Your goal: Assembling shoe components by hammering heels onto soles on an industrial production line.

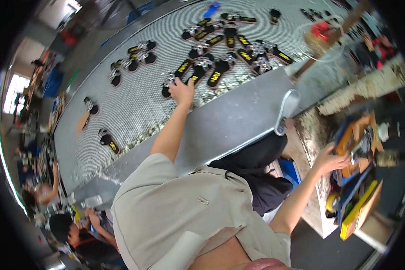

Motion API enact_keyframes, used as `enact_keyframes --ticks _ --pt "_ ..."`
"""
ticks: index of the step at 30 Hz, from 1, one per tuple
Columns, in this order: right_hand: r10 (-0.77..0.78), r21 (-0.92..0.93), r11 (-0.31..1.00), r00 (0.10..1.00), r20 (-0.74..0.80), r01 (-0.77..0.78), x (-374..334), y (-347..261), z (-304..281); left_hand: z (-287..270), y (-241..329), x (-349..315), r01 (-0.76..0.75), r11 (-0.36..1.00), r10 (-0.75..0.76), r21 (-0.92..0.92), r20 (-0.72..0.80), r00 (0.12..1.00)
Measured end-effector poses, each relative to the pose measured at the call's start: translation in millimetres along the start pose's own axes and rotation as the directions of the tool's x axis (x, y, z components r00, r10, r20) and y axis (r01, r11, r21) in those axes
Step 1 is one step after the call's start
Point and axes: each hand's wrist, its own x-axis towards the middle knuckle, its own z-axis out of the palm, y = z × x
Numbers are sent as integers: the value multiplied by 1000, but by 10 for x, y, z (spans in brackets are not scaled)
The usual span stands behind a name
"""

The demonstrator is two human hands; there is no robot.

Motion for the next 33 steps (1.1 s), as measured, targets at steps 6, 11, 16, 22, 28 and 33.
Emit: enact_keyframes --ticks 6,11,16,22,28,33 --pt "-254 598 781 784 566 -178 -1238 -1374 -618 97 -209 474 228 965 -227 127 -24 974" --pt "-425 686 620 571 702 -382 -1772 -1809 -829 -285 -1491 1188 -32 965 48 262 -58 997" --pt "-408 644 691 559 722 -328 -1984 -1716 -706 -415 -1108 780 382 915 -365 127 -138 921" --pt "-508 690 718 609 609 -92 -1926 -2331 -466 -212 -1498 818 61 996 -76 68 255 964" --pt "-459 649 699 507 729 -300 -2075 -2698 -177 -240 -1606 1186 412 909 -393 -59 203 897" --pt "-473 630 768 557 683 -120 -2173 -2456 -143 -331 -1273 722 32 999 -32 -7 42 999"
